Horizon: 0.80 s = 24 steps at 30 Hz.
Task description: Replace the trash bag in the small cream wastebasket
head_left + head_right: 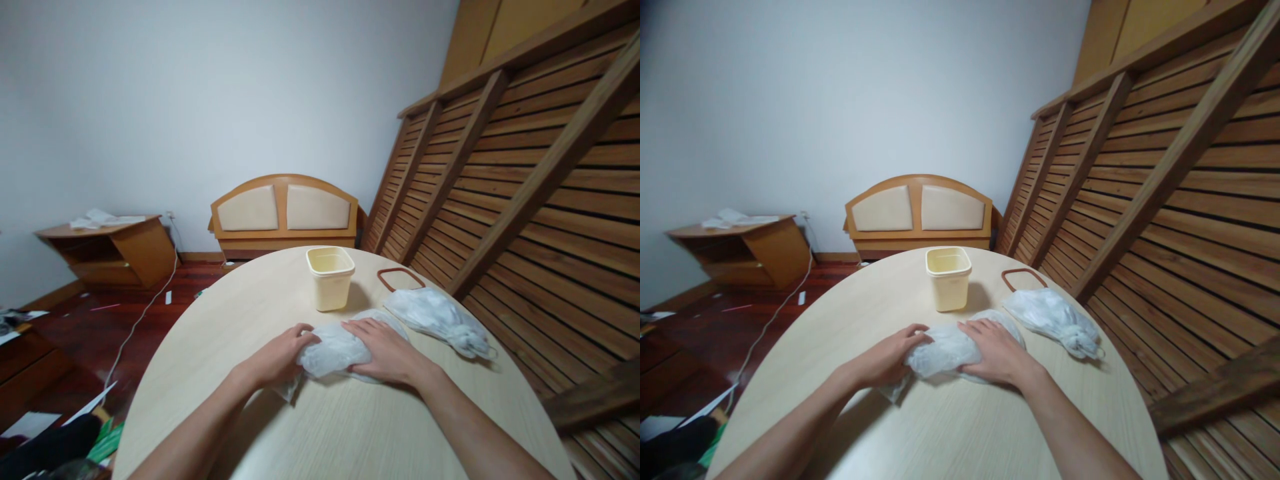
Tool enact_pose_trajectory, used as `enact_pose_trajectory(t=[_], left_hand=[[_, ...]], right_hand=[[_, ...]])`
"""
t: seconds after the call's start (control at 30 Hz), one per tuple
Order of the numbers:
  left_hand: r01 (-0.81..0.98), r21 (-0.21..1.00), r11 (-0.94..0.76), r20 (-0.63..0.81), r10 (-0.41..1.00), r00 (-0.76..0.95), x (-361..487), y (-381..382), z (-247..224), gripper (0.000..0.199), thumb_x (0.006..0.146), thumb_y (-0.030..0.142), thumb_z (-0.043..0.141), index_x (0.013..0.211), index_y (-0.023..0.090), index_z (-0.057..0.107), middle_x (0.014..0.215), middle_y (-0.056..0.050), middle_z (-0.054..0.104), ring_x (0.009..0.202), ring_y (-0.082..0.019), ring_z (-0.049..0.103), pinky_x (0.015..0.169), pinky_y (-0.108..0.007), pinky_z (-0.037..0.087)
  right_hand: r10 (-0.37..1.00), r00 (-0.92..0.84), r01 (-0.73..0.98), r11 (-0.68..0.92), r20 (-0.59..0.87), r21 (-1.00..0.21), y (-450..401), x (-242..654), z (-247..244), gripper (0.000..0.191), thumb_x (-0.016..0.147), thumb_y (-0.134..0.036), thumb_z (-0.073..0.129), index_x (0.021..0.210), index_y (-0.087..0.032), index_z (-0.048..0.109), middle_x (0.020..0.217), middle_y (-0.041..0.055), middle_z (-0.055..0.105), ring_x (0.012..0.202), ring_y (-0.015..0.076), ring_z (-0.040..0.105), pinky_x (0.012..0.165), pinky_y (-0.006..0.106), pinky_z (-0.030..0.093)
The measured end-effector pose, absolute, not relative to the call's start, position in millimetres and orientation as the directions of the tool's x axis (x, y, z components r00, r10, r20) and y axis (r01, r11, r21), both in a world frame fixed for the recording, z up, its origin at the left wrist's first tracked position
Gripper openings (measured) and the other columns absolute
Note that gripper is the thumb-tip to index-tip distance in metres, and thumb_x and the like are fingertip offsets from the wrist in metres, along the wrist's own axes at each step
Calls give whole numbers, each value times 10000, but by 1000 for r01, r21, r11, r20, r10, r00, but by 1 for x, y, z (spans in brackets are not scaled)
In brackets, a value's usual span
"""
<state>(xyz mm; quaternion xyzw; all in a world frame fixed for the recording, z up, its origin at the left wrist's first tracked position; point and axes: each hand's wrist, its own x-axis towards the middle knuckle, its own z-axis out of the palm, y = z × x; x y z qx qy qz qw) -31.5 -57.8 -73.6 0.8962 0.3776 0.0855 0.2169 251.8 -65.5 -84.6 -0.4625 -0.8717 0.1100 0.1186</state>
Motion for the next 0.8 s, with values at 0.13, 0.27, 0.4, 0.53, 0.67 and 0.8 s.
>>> enact_pose_trajectory(t=[0.13, 0.27, 0.4, 0.53, 0.67, 0.8], left_hand=[[626, 473, -620, 24, 719, 694, -39, -49, -77, 840, 637, -89, 449, 1418, 204, 542, 1407, -123, 618, 1270, -268, 606, 1082, -414, 470], [586, 533, -611, 72, 723, 687, -48, -41, -77, 812, 638, -73, 420, 1361, 230, 630, 1270, -94, 718, 1129, -253, 675, 986, -401, 505], [426, 713, -557, 145, 712, 688, -54, -35, -75, 609, 671, 10, 471, 1192, 170, 745, 1088, -96, 765, 928, -210, 692, 807, -307, 521], [223, 909, -354, 159, 786, 598, -50, -36, -66, 320, 763, 183, 593, 995, 141, 808, 1000, -109, 764, 811, -183, 676, 683, -255, 494], [50, 984, -172, 137, 903, 407, -42, -45, -47, 270, 697, 248, 725, 937, 162, 814, 1028, -110, 766, 776, -169, 667, 651, -238, 478], [-126, 984, -123, 155, 942, 297, -37, -52, -19, 454, 638, 269, 746, 1077, 159, 783, 983, -106, 766, 657, -146, 624, 560, -228, 440]], right_hand=[[810, -560, 760, 586, 175, -282, -63, 255, -83, 711, 834, -542, 709, 1429, -184, 560, 1317, 134, 659, 1231, 332, 561, 1097, 488, 394], [812, -548, 769, 584, 202, -259, -59, 258, -87, 608, 847, -318, 681, 1422, -165, 558, 1280, 137, 667, 1205, 317, 567, 1072, 469, 403], [806, -538, 762, 590, 247, -265, -55, 260, -91, 626, 800, -132, 608, 1421, -178, 553, 1333, 128, 658, 1224, 293, 561, 1068, 444, 378], [801, -529, 745, 597, 281, -298, -56, 260, -88, 667, 790, -77, 582, 1441, -213, 523, 1375, 126, 648, 1242, 283, 573, 1062, 457, 333], [805, -497, 732, 589, 324, -342, -55, 259, -78, 658, 834, -133, 605, 1467, -259, 476, 1400, 125, 632, 1232, 290, 596, 1067, 492, 309], [779, -422, 690, 608, 464, -393, -44, 256, -51, 667, 827, -210, 662, 1463, -253, 466, 1414, 136, 618, 1250, 319, 591, 1069, 521, 331]])
